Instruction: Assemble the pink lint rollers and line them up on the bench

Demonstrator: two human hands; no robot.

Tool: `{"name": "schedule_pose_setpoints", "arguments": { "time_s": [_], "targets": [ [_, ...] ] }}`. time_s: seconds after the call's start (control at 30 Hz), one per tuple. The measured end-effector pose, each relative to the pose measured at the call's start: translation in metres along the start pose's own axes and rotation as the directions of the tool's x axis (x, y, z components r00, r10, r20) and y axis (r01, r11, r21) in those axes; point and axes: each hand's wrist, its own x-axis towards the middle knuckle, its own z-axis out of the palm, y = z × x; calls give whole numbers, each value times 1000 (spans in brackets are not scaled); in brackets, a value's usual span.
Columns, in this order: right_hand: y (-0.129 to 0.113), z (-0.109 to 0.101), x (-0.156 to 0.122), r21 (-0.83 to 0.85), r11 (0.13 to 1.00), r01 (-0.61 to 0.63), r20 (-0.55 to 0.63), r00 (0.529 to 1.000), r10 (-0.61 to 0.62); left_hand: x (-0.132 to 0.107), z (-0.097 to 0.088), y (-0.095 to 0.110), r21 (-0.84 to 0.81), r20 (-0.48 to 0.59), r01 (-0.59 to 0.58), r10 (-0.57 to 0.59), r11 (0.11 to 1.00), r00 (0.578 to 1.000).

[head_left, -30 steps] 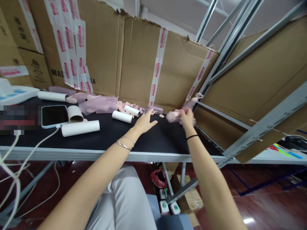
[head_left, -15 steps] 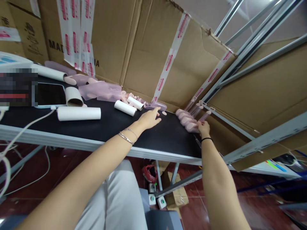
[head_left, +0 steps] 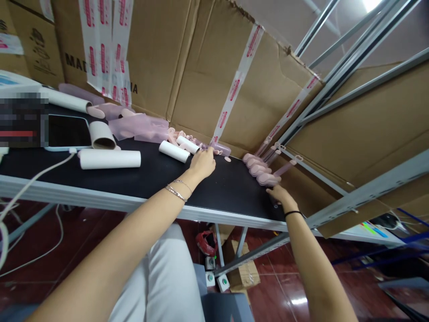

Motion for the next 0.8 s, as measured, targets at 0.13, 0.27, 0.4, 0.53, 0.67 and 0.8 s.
{"name": "schedule_pose_setpoints", "arguments": {
  "time_s": [0.13, 0.27, 0.4, 0.53, 0.67, 0.8],
  "targets": [
    [1, 0, -29, -126, 991, 41, 74, 997, -32, -1, 0, -2, 126, -75, 53, -44, 991, 996],
    [-7, -7, -53, -171, 974, 151, 135, 983, -128, -5, 0, -6, 239, -49, 131, -123, 962, 991],
    [-44, -21, -60, -262, 928, 265, 71, 964, -256, -8, -1, -7, 320, 75, 109, -140, 941, 987],
    [-110, -30, -36, -239, 846, 477, -137, 846, -515, -9, 1, -7, 362, 108, 92, -139, 928, 984],
    [-171, -27, -1, -244, 757, 606, -203, 731, -651, -10, 4, -7, 365, 92, 99, -142, 926, 986],
    [-214, -12, 20, -194, 762, 617, -189, 739, -647, -12, 5, -5, 362, 92, 108, -151, 926, 984]
  ]
}}
